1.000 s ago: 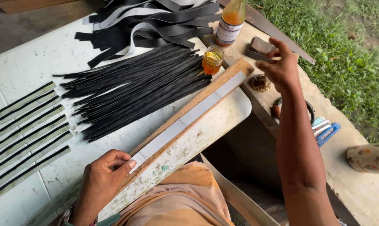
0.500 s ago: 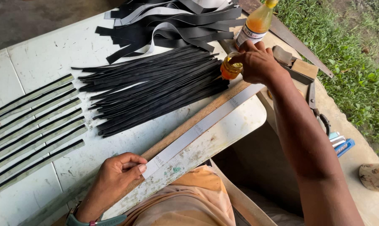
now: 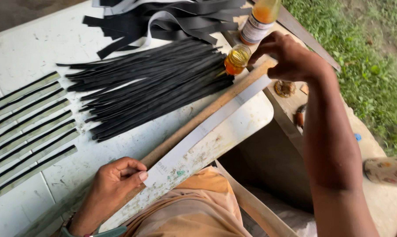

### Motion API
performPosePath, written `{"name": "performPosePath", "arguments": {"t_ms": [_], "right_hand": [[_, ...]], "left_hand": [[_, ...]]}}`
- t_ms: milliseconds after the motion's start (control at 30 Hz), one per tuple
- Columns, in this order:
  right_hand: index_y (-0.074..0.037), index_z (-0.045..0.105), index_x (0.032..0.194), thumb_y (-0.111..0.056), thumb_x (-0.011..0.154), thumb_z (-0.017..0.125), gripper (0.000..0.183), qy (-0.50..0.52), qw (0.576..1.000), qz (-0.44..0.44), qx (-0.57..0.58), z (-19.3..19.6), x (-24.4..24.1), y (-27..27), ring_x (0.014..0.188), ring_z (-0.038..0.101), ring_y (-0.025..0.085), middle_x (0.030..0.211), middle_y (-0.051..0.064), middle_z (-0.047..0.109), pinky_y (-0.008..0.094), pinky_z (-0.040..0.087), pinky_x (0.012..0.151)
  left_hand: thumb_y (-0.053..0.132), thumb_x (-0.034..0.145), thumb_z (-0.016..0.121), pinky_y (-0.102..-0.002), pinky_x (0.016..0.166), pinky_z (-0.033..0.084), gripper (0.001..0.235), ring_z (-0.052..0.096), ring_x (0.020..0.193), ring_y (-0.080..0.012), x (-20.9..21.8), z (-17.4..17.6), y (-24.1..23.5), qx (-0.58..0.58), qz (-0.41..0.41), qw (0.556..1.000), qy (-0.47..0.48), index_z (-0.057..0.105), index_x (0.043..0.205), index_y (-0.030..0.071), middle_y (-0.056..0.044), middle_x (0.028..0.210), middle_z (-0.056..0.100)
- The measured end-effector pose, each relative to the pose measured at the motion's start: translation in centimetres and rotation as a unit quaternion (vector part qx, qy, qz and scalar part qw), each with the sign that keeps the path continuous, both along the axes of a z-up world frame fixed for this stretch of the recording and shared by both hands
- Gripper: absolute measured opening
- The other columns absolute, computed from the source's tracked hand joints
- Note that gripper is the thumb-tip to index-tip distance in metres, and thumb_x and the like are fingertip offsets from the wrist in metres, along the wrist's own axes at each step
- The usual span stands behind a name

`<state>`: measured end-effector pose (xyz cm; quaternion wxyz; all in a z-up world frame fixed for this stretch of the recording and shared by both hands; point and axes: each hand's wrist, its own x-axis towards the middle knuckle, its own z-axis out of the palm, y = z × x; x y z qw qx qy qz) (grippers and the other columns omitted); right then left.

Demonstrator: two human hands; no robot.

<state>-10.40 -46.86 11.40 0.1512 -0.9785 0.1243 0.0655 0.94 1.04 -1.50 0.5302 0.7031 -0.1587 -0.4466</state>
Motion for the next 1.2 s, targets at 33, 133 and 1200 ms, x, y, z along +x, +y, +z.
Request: {"name": "performPosePath", "arguments": {"t_ms": [33, 133, 1200], "right_hand": [[-0.022, 0.066, 0.131, 0.008, 0.074, 0.071, 0.065, -0.083, 0.989, 0.082, 0.092, 0.9, -1.9, -0.1, 0.132, 0.053, 0.03, 0.139, 0.011, 0.056, 0.045, 0.044, 0.118], [-0.011, 0.05, 0.148, 0.008, 0.078, 0.073, 0.076, -0.252, 0.835, 0.13, 0.472, 2.3, -6.1, 0.2, 0.109, 0.067, 0.024, 0.12, 0.014, 0.067, 0.037, 0.057, 0.104], [-0.027, 0.015, 0.164, 0.003, 0.072, 0.065, 0.108, 0.074, 0.917, -0.116, 0.374, -4.5, -7.1, 8.2, 0.07, 0.072, 0.011, 0.084, 0.012, 0.078, 0.03, 0.061, 0.058]], "left_hand": [[0.009, 0.085, 0.075, -0.029, 0.069, 0.062, 0.022, 0.073, 0.076, -0.0144, 0.1, -0.1, 0.2, 0.005, -0.002, 1.0, 0.006, 0.074, 0.103, -0.004, -0.013, 0.085, 0.079], [0.01, 0.084, 0.076, -0.028, 0.071, 0.063, 0.023, 0.073, 0.078, -0.0133, 0.2, -0.5, 0.1, 0.002, -0.005, 1.0, -0.019, 0.074, 0.103, -0.004, -0.012, 0.087, 0.079], [0.015, 0.081, 0.079, -0.027, 0.059, 0.057, 0.036, 0.074, 0.069, -0.0131, -1.0, 2.3, -0.3, 0.103, 0.048, 0.982, -0.151, 0.066, 0.112, 0.001, -0.012, 0.078, 0.081]]}}
